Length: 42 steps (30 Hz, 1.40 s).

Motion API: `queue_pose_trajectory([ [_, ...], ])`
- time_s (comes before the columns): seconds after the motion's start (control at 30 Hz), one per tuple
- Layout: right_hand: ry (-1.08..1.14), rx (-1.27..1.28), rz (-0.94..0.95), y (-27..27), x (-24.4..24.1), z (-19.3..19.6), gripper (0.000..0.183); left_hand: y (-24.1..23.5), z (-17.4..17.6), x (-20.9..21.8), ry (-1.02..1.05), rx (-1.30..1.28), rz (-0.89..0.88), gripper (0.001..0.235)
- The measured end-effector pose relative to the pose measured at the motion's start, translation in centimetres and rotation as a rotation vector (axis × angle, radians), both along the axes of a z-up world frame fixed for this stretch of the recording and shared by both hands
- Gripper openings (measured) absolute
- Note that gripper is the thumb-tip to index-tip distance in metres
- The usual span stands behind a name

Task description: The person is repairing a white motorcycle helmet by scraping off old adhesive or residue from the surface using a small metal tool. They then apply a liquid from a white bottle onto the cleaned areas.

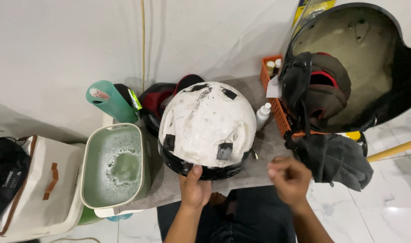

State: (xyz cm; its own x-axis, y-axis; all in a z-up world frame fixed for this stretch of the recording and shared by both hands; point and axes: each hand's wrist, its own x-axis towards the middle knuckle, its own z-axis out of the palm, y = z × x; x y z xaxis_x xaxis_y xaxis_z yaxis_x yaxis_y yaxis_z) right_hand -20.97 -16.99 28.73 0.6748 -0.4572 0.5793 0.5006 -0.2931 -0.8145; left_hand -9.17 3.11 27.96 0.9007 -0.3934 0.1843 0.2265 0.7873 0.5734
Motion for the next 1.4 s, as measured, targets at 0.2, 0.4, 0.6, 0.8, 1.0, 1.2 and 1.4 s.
queue_pose_trajectory([
  [0.2, 0.058, 0.031, -0.038, -1.0, 0.0, -0.3, 0.005, -0.2, -0.6, 0.1, 0.041, 0.002, -0.004, 0.090],
  [0.4, 0.047, 0.024, -0.037, -0.8, 0.3, -1.0, 0.009, 0.0, -1.5, -0.2, -0.024, -0.003, -0.016, 0.092],
  [0.6, 0.018, 0.029, 0.029, -0.2, 0.7, 0.1, 0.003, -0.2, -1.7, -0.4, -0.040, -0.009, -0.012, 0.088],
  [0.8, 0.047, -0.002, -0.047, 0.1, 0.7, -0.1, 0.005, 0.1, -2.1, -0.6, -0.034, -0.001, -0.021, 0.086],
  [1.0, 0.083, -0.034, -0.084, -0.1, 0.3, 0.0, 0.003, 0.2, -3.2, -0.7, 0.019, -0.006, -0.028, 0.091],
  [1.2, 0.187, -0.008, -0.155, -1.1, -0.2, -1.6, 0.005, 0.1, -1.6, -0.7, -0.019, -0.035, -0.029, 0.093],
  [1.4, 0.093, 0.179, -0.119, -1.5, 0.0, -3.9, 0.004, 0.1, -2.4, -0.3, 0.021, -0.003, -0.022, 0.092],
])
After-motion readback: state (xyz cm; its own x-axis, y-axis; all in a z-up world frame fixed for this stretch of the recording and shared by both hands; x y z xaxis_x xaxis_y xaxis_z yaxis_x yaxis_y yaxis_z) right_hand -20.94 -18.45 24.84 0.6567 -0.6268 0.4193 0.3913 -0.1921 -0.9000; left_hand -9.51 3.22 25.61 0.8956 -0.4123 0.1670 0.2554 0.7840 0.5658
